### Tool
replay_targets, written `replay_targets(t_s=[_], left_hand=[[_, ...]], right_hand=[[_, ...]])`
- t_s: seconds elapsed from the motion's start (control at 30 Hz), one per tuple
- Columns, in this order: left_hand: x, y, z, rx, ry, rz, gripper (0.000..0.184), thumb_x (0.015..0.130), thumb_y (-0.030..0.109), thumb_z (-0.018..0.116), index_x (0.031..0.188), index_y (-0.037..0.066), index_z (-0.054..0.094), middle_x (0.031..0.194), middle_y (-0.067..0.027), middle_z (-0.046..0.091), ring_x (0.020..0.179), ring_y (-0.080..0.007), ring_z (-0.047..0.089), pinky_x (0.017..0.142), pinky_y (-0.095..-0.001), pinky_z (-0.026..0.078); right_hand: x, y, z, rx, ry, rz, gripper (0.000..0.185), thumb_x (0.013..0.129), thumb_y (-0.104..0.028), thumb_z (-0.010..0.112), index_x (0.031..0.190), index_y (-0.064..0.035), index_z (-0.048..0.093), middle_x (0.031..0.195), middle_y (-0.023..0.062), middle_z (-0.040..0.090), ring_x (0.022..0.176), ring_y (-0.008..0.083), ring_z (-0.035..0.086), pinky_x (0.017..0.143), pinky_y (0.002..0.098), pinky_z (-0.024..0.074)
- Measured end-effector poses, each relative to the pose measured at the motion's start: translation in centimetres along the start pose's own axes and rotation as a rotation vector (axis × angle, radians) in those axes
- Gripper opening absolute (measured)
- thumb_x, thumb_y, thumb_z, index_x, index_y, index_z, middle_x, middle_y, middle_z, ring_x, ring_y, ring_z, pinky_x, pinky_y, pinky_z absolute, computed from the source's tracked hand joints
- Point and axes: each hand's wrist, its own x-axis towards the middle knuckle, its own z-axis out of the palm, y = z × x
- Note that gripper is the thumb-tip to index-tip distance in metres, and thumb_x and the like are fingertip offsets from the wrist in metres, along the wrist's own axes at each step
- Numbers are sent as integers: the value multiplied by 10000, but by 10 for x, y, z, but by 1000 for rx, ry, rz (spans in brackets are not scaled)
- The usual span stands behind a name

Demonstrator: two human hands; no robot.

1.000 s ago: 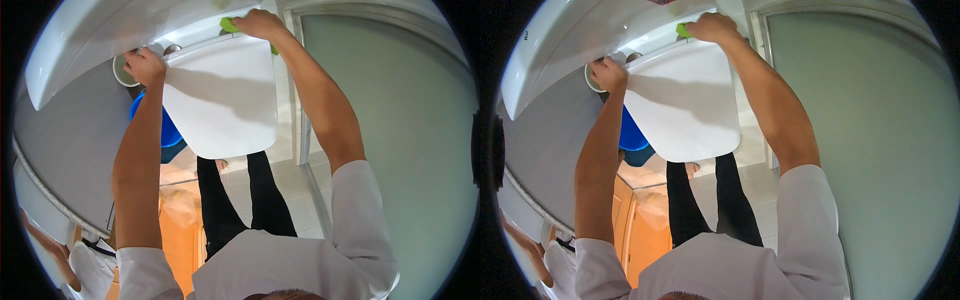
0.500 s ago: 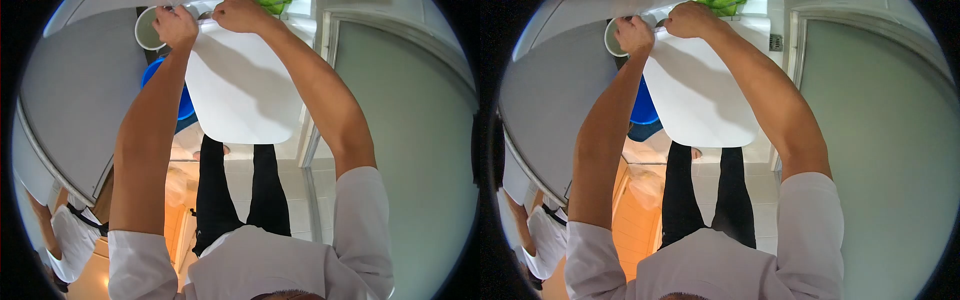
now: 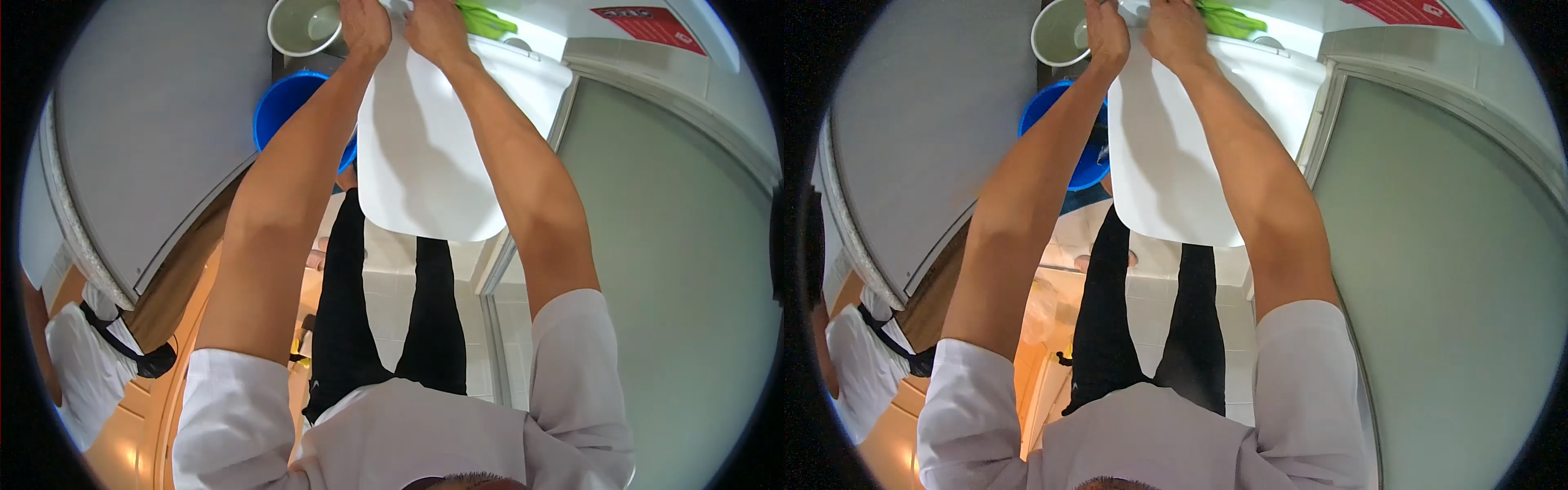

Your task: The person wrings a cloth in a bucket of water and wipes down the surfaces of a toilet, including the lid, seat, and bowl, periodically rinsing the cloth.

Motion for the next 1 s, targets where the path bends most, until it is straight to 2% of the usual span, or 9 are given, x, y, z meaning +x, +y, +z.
replay_targets(t_s=[0.1, 0.23, 0.4, 0.43, 0.53, 0.67, 0.77, 0.83, 1.0], left_hand=[[-41, 5, -24, 112, -53, -115, 498, 1015, 283, 442, 1392, -37, 499, 1357, -272, 556, 1271, -425, 514, 1137, -497, 358], [-139, 5, -80, 93, -150, -240, 491, 1066, 280, 454, 1430, -49, 473, 1392, -283, 521, 1316, -439, 452, 1150, -508, 311], [-201, 0, -124, 140, -224, -501, 475, 1069, 286, 467, 1425, -28, 486, 1397, -272, 507, 1309, -429, 444, 1146, -509, 308], [-206, -4, -126, 148, -204, -498, 456, 1067, 272, 474, 1421, -15, 499, 1383, -258, 521, 1292, -422, 457, 1136, -515, 322], [-205, -8, -128, 105, -195, -494, 444, 1064, 267, 486, 1420, 4, 514, 1384, -244, 528, 1280, -416, 464, 1123, -511, 340], [-165, -7, -134, -46, -152, -584, 406, 1072, 319, 496, 1343, 23, 564, 1234, -209, 646, 1188, -367, 560, 1070, -453, 413], [-176, -23, -137, -187, -320, -634, 398, 1071, 329, 529, 1339, 37, 566, 1204, -195, 655, 1138, -323, 604, 1029, -412, 445], [-199, -18, -142, -170, -568, -617, 478, 1023, 288, 634, 1410, 32, 521, 1282, -208, 604, 1209, -312, 573, 1047, -418, 434], [-248, 55, -147, 246, -440, -353, 653, 956, 267, 684, 1458, -58, 422, 1358, -255, 515, 1243, -400, 504, 1032, -477, 457]], right_hand=[[1, -40, -10, 210, 38, -84, 268, 840, -16, 575, 1089, 32, 663, 1121, 286, 667, 1071, 479, 614, 990, 512, 486], [-23, 22, -12, -292, 183, -187, 406, 935, -375, 678, 981, 22, 746, 1112, 179, 712, 1030, 398, 633, 920, 503, 501], [-3, 23, -17, -306, -89, -32, 372, 935, -312, 650, 1035, 36, 737, 1080, 214, 708, 1016, 423, 638, 907, 506, 511], [6, 10, -2, -265, -64, 10, 375, 808, -52, 559, 1134, 15, 731, 1095, 246, 718, 1051, 469, 637, 954, 517, 507], [24, -26, 42, -189, -154, -370, 322, 892, -34, 559, 1165, 15, 723, 1098, 212, 729, 1033, 379, 679, 959, 435, 526], [22, -66, 42, -196, -534, -77, 205, 874, -53, 593, 1025, 20, 712, 1183, 293, 648, 1095, 485, 598, 983, 501, 486], [4, -76, 17, 296, -337, 14, 214, 909, -145, 626, 1001, -10, 763, 1277, 289, 621, 1197, 474, 566, 1011, 494, 468], [-18, -99, -22, 392, -29, 80, 262, 988, -15, 537, 1177, 1, 717, 1045, 183, 699, 962, 301, 669, 930, 356, 518], [-103, -93, -118, 598, 312, 560, 283, 1038, 0, 493, 1242, 41, 685, 1180, 136, 700, 1080, 210, 665, 996, 341, 525]])
